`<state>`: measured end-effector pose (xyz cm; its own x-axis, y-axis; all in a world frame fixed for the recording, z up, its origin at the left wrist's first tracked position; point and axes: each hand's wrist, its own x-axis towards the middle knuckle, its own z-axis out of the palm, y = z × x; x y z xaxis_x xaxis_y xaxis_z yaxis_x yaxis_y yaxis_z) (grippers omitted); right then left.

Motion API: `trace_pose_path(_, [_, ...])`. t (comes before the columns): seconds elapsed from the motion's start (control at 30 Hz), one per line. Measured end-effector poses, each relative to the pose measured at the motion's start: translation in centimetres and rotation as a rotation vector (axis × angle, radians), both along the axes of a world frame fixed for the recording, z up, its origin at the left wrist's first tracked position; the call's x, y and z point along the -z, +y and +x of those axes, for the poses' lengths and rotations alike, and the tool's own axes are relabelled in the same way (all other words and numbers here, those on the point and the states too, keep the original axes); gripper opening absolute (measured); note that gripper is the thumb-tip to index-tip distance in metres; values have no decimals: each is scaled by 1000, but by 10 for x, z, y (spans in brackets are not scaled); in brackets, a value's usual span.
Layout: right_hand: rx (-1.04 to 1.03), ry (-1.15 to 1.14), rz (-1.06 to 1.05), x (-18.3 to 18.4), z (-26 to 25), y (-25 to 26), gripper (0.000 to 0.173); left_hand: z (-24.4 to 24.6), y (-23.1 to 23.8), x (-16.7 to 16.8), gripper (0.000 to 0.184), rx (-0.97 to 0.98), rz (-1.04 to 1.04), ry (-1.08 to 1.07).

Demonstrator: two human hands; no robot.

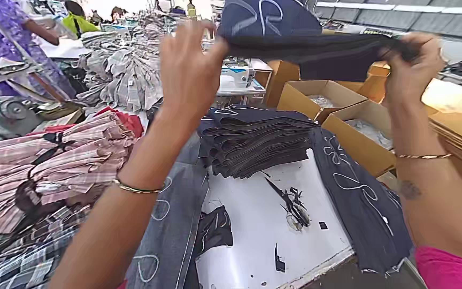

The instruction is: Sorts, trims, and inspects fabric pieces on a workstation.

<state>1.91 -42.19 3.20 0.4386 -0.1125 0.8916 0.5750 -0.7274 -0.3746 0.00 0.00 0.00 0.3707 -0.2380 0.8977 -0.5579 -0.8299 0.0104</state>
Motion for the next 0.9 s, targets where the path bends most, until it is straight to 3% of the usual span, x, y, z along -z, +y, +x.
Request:
trace_pose_path(0.1, [-15,319,-60,109,26,9,29,2,19,105,30,-14,-21,224])
trace_pose_path(0.2, [-11,489,-55,184,15,5,24,-35,59,210,35,-116,-276,314])
trace_pose_path(0.33, [4,449,-4,222,-31,-5,37,-135,146,332,48,-554,-615,651])
trace_pose_path(0.4, [-21,457,35,237,-60,5,37,-191,172,375,64,-756,-730,929])
trace_pose_path(0.47, [-77,524,55,260,-86,23,34,-232,181,404,71,-839,-792,1182])
trace_pose_path(0.57, [-198,630,28,306,-119,68,27,-256,181,416,55,-882,-777,1291])
trace_pose_path(0.67, [-343,721,-100,347,-154,124,23,-257,183,400,36,-927,-728,1216])
trace_pose_path(0.77, [-579,847,-179,371,-186,170,19,-257,189,379,31,-948,-713,1211])
trace_pose_path(0.83, [-693,947,-189,378,-205,192,19,-260,177,356,32,-882,-699,1059])
trace_pose_path(0.9, [-763,1049,-146,380,-220,213,22,-261,143,326,32,-691,-628,839])
